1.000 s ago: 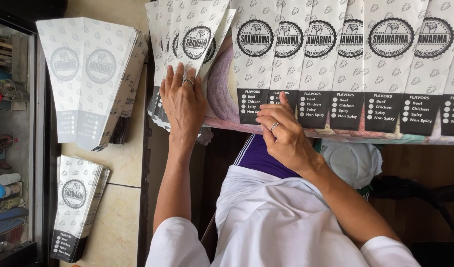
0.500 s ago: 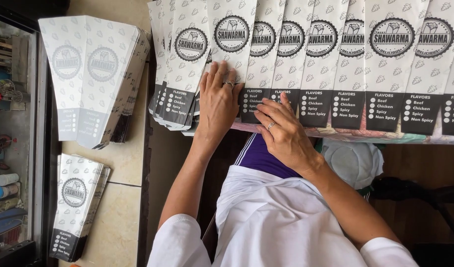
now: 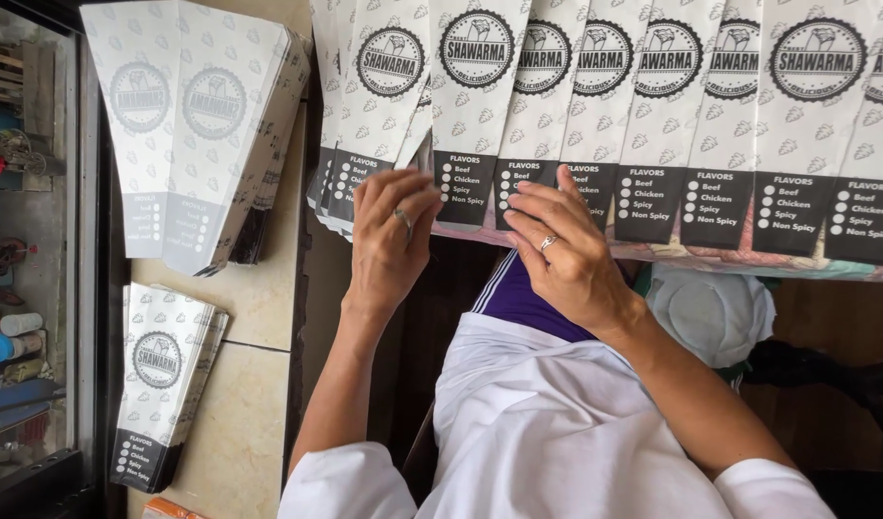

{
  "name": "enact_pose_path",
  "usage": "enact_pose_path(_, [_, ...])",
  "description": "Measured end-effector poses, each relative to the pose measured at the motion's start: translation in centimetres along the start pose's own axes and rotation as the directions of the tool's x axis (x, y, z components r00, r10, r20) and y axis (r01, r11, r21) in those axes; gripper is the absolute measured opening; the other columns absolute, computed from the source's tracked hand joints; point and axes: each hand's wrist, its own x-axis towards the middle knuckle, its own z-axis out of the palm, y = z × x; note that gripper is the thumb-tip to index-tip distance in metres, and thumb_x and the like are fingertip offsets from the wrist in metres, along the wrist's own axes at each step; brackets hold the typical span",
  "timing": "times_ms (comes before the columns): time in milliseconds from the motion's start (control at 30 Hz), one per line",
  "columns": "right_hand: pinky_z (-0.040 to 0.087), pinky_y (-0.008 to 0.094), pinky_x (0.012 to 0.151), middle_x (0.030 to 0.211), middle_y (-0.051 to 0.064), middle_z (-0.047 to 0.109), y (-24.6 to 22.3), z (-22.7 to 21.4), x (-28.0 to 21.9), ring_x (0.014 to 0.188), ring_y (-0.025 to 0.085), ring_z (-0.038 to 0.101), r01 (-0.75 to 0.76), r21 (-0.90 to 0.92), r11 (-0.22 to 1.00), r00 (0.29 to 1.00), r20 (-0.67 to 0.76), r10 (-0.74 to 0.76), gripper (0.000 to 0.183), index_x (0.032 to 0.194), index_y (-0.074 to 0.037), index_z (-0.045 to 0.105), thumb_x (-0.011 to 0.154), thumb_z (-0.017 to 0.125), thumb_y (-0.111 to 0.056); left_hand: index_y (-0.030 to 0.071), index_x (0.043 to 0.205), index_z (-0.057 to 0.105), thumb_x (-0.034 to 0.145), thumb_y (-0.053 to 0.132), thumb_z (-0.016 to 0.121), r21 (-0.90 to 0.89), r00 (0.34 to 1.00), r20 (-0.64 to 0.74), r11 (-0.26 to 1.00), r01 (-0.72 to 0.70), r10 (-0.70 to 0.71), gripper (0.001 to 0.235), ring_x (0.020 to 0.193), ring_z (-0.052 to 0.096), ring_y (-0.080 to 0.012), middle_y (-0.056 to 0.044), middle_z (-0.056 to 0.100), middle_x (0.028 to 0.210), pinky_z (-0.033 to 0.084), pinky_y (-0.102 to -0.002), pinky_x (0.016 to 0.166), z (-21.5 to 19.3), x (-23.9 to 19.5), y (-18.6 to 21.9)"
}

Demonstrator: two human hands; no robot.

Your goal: Applying glue to the edges of paper food sleeves and folding them into their final shape for use.

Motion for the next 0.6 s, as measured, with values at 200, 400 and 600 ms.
enact_pose_path(200, [0.044,0.055,0.117,0.103,0.015,0.074,-0.4,4.6,0.6,0.109,0.031,0.072,0.103,-0.042,0.994,0.994,-0.025,-0.104,0.011,0.094,0.005,0.075,0.091,0.08,-0.004,0.008,0.103,0.079,0.091,0.013,0.081,-0.019,0.99,0.091,0.994,-0.104,0.105,0.014,0.116,0.069,-0.0315,-0.006,0.078,0.113,0.045,-0.049,0.104,-0.3,-2.4,-0.5])
enact_pose_path(400, [0.048,0.056,0.112,0.1,0.016,0.073,-0.1,5.0,0.8,0.106,0.033,0.072,0.101,-0.064,0.993,0.995,-0.014,-0.102,0.012,0.092,0.006,0.074,0.089,0.082,-0.002,0.007,0.102,0.079,0.092,0.018,0.081,-0.05,0.994,0.09,0.997,-0.064,0.069,0.014,0.116,0.069,-0.0289,-0.004,0.078,0.111,0.043,-0.049,0.105,0.2,-2.4,-1.1])
enact_pose_path(600, [0.048,0.056,0.111,0.097,0.016,0.073,-0.4,4.4,1.3,0.104,0.033,0.072,0.082,-0.032,0.996,0.997,-0.011,-0.083,0.01,0.088,0.007,0.074,0.092,0.079,-0.001,0.005,0.099,0.079,0.095,0.013,0.076,-0.091,0.996,0.086,0.995,-0.03,0.038,0.01,0.114,0.069,-0.0314,-0.006,0.078,0.107,0.042,-0.05,0.104,-0.1,-2.1,-0.7])
